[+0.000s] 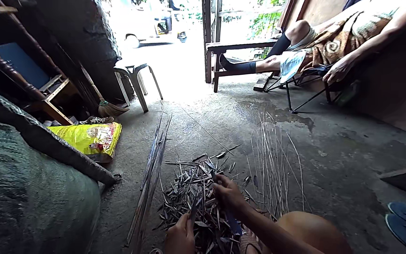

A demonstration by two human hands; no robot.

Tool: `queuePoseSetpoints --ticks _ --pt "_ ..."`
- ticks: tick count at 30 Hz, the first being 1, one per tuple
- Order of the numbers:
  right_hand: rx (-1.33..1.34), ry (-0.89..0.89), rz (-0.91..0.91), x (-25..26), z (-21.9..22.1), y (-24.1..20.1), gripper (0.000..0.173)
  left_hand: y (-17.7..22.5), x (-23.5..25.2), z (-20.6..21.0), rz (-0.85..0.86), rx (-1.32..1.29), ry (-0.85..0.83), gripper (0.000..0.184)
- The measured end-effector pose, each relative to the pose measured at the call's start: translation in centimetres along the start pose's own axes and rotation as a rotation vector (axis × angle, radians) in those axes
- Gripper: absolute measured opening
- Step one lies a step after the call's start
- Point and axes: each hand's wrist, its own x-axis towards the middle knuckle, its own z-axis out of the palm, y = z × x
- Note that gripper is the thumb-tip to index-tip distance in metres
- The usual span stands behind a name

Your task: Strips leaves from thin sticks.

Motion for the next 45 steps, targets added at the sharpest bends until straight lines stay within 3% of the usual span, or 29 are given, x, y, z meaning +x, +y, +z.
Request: queuePoseSetpoints --ticks 2,6,9,19,28,37,45 --pt "0.02 0.011 0.03 0.1 -0.3 -0.5 0.04 0.2 0.1 0.0 -0.007 0.009 -0.011 0.031" --pt "-0.122 -0.291 0.095 -1.3 0.3 -0.1 0.045 0.5 0.3 0.2 0.005 0.019 -0.011 0.032" --pt "-0.153 -0.367 0.077 -1.5 1.0 0.9 0.045 0.8 0.1 0.6 0.032 0.008 -0.016 0.032" --pt "-0.26 -0.212 0.014 -0.1 0.8 1.1 0.034 1.6 -0.1 0.9 0.065 0.053 -0.044 0.033" --pt "-0.06 -0.056 0.047 2.2 -0.8 0.2 0.032 1.1 -1.0 1.3 0.17 0.049 0.002 0.032" --pt "0.197 0.152 0.075 2.9 -3.0 -2.2 0.031 0.4 -1.0 0.5 0.133 -0.003 0.006 0.031" --pt "-0.073 -0.3 0.032 -0.9 -0.5 0.1 0.025 -0.2 0.3 0.6 0.04 -0.243 -0.104 0.028"
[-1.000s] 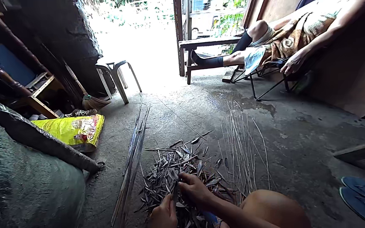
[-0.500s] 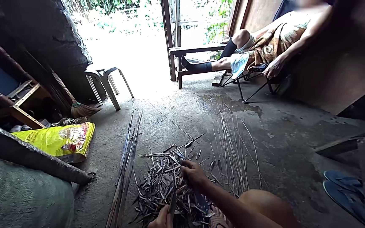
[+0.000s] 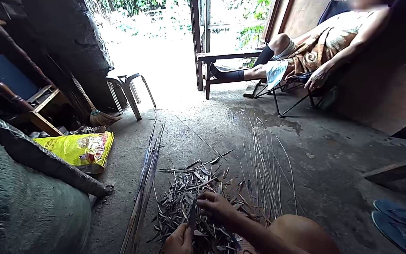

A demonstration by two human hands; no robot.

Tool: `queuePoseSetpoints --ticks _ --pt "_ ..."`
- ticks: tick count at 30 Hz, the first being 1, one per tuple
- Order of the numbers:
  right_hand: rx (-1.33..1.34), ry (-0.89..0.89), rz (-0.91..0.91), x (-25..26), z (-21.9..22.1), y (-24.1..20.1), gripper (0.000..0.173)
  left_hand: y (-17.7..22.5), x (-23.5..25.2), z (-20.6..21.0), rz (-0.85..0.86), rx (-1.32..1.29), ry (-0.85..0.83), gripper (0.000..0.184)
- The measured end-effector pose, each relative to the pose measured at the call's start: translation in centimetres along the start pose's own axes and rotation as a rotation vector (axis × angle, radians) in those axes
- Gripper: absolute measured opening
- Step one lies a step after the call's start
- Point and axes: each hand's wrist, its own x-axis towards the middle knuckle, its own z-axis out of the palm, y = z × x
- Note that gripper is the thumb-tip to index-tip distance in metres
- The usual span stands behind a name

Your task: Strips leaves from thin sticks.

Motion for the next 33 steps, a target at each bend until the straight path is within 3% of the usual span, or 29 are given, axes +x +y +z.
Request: queuePoseSetpoints --ticks 6,14,19,23,26,33 --pt "-0.184 -0.041 -0.001 1.0 1.3 1.3 0.016 0.4 0.1 0.6 -0.042 -0.173 -0.069 0.025" --pt "-0.313 0.157 -0.08 2.3 -1.1 0.6 0.023 0.1 -0.9 0.5 -0.028 -0.012 -0.065 0.03" --pt "-0.768 -0.043 -0.152 -0.5 1.2 0.8 0.022 -0.8 0.4 0.0 -0.056 -0.063 0.048 0.03" --pt "-0.93 -0.14 -0.07 -1.2 3.1 0.2 0.023 -0.2 0.1 0.5 -0.03 -0.076 0.076 0.03" --pt "-1.044 -0.084 -0.049 -0.6 3.2 0.0 0.027 0.0 0.2 0.6 -0.004 -0.197 0.093 0.027" --pt "-1.138 0.068 -0.22 -0.1 3.1 0.5 0.024 1.2 0.1 0.1 -0.076 -0.462 0.034 0.027"
